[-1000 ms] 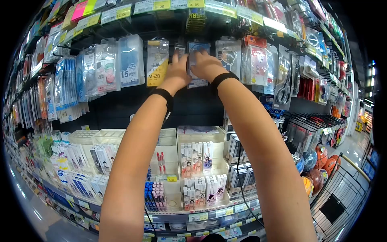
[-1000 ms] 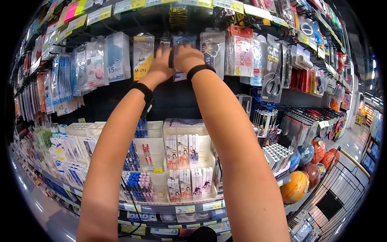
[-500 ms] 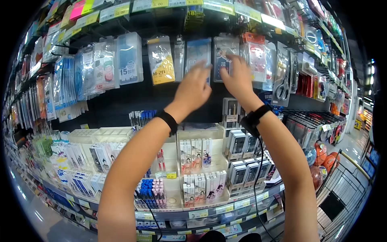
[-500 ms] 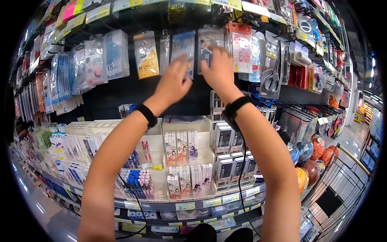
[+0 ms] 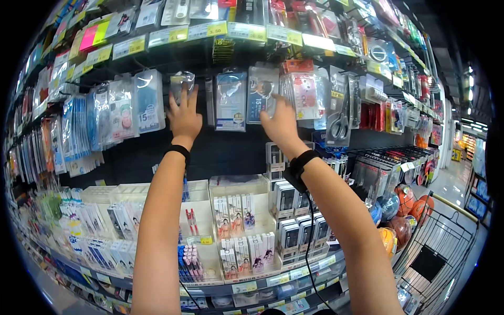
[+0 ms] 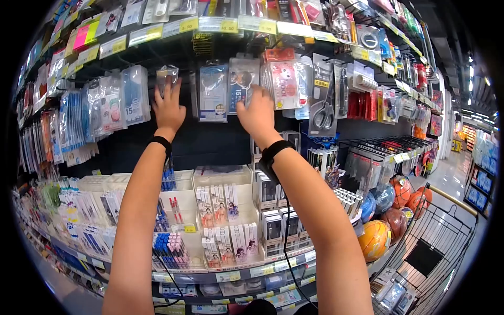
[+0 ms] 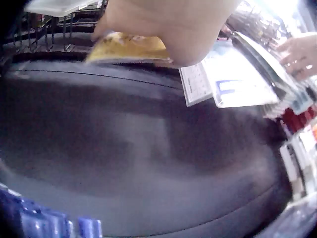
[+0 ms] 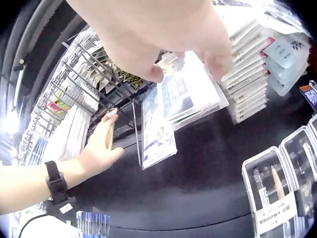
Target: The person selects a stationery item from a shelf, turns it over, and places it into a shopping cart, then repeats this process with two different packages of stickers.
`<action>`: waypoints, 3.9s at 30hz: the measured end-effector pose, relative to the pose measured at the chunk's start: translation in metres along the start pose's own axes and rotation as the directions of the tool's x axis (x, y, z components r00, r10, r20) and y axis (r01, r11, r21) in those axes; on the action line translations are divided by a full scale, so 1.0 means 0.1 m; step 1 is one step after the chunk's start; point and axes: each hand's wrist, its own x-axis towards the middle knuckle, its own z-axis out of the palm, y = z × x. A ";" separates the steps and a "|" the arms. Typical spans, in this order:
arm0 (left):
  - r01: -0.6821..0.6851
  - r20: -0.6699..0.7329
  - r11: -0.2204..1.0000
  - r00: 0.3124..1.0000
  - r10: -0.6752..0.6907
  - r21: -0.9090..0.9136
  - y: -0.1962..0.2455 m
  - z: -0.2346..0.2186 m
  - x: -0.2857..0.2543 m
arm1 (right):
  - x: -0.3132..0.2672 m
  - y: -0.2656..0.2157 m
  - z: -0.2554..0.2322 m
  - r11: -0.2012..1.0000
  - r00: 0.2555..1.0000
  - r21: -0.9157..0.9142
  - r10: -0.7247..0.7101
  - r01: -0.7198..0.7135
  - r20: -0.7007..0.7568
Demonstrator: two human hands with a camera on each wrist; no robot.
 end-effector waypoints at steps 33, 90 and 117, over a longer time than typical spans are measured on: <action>0.300 0.294 0.042 0.950 -0.104 -0.953 1.32 -0.39 -0.10 | 0.17 0.11 0.20 0.777 0.872 0.415 0.478 -0.474 0.100; 0.466 0.450 0.069 0.876 -0.175 -0.882 1.73 0.73 -0.13 | -0.40 -0.63 -2.06 0.562 0.837 0.621 0.374 -0.546 0.399; 0.791 0.911 -0.494 0.412 -0.008 -0.362 1.59 0.78 -0.44 | -1.70 -0.78 -2.87 0.377 0.608 0.480 0.415 -0.792 0.677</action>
